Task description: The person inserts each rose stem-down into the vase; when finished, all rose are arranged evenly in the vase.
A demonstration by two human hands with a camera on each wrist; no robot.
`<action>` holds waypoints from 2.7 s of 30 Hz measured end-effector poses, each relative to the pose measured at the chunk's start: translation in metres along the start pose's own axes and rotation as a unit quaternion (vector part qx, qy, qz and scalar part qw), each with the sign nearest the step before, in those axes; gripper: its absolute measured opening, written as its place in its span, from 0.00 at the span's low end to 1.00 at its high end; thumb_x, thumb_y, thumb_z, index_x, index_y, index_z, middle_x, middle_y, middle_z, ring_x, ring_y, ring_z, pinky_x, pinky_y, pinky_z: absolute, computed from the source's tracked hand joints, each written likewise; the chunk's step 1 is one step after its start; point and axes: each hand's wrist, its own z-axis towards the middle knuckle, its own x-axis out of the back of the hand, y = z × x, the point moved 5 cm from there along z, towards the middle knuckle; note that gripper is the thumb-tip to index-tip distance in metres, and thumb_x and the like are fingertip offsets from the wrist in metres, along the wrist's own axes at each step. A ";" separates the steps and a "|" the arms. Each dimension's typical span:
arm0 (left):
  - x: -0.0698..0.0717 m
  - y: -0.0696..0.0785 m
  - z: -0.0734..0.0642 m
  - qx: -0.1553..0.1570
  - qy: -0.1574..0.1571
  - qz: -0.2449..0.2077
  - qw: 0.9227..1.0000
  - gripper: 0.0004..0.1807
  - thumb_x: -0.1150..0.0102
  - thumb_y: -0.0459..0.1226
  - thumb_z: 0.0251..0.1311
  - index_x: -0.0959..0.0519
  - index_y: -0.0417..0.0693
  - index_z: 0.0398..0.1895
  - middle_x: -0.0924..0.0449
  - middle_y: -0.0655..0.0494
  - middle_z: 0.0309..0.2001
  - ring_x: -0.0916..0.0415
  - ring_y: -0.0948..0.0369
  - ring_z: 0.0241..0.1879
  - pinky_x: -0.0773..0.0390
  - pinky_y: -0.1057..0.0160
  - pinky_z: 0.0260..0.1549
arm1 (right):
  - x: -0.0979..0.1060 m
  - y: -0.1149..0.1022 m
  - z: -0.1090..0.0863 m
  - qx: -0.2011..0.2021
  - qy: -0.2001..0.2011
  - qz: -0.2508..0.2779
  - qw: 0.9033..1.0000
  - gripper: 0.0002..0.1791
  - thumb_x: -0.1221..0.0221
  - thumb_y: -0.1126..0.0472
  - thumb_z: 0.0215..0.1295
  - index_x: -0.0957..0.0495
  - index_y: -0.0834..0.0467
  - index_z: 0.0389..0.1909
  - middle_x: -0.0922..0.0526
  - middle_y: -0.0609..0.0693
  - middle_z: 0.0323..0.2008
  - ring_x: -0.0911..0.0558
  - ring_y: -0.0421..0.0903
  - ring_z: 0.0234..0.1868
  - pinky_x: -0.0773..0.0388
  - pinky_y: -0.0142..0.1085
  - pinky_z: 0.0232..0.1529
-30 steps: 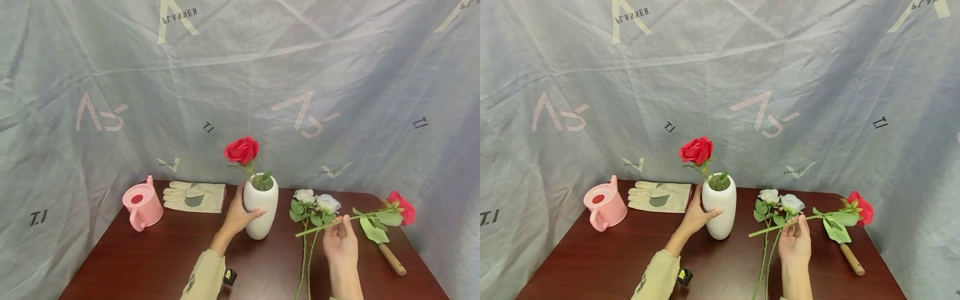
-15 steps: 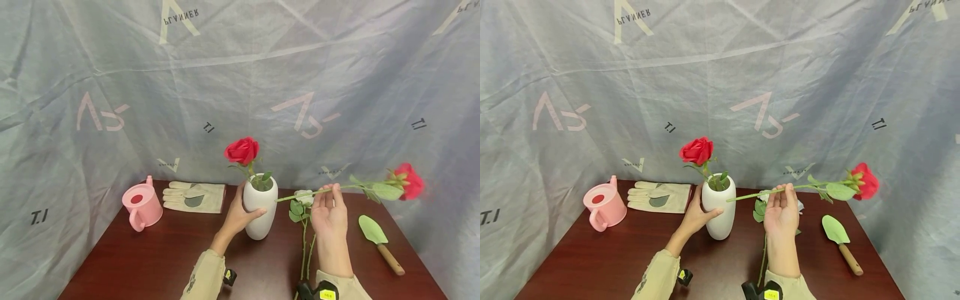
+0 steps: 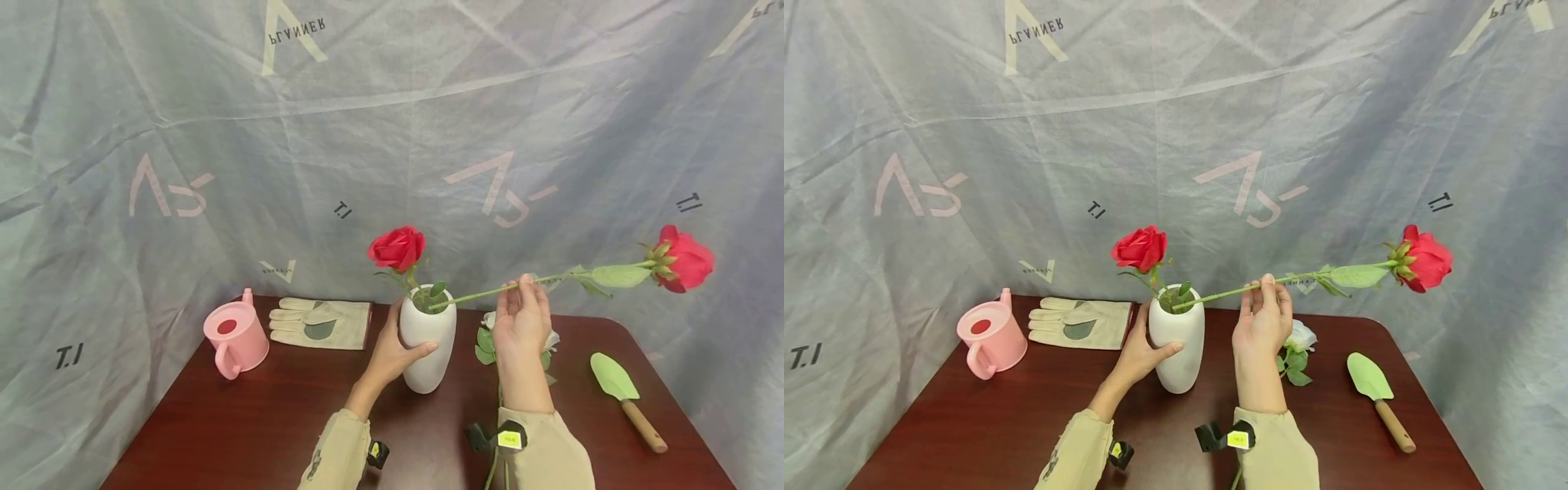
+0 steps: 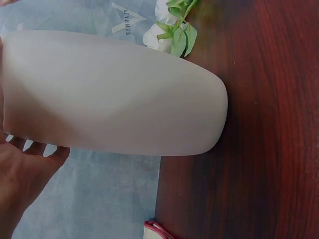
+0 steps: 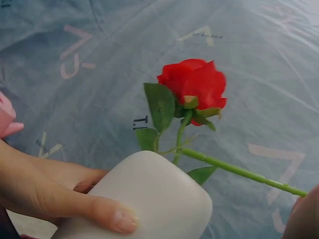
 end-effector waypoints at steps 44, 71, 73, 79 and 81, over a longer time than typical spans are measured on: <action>-0.006 -0.043 0.006 -0.006 0.003 0.002 1.000 0.53 0.28 0.45 0.44 0.52 0.63 0.71 0.35 0.59 0.60 0.31 0.60 0.51 0.29 0.54 0.46 | 0.009 0.059 -0.007 0.261 -0.172 -0.521 0.794 0.14 0.34 0.59 0.55 0.24 0.64 0.35 0.22 0.52 0.34 0.24 0.45 0.37 0.29 0.37 0.44; -0.001 -0.005 -0.001 0.005 -0.001 0.002 1.000 0.50 0.29 0.37 0.46 0.49 0.45 0.70 0.35 0.49 0.60 0.31 0.55 0.52 0.30 0.52 0.47 | 0.004 0.055 0.004 0.173 -0.241 -0.438 0.849 0.07 0.37 0.65 0.58 0.22 0.63 0.35 0.20 0.50 0.37 0.21 0.45 0.46 0.27 0.34 0.49; -0.002 -0.004 -0.001 0.005 0.000 0.002 1.000 0.50 0.29 0.37 0.46 0.49 0.45 0.70 0.34 0.50 0.60 0.31 0.55 0.52 0.30 0.52 0.47 | 0.004 0.055 0.004 0.167 -0.231 -0.440 0.852 0.07 0.36 0.65 0.58 0.21 0.62 0.36 0.20 0.48 0.36 0.21 0.45 0.45 0.27 0.34 0.48; -0.002 -0.003 -0.002 0.003 0.001 0.000 1.000 0.49 0.29 0.37 0.46 0.48 0.46 0.70 0.33 0.50 0.59 0.30 0.55 0.52 0.29 0.53 0.47 | 0.001 0.052 0.006 0.151 -0.197 -0.479 0.842 0.09 0.37 0.67 0.56 0.21 0.65 0.38 0.20 0.49 0.37 0.20 0.43 0.42 0.25 0.33 0.43; -0.002 -0.002 -0.002 0.001 0.002 -0.001 1.000 0.50 0.29 0.37 0.45 0.48 0.45 0.70 0.33 0.49 0.59 0.30 0.55 0.52 0.29 0.53 0.47 | 0.000 0.052 0.007 0.142 -0.190 -0.497 0.835 0.12 0.36 0.66 0.56 0.21 0.66 0.40 0.20 0.50 0.38 0.20 0.43 0.41 0.25 0.33 0.43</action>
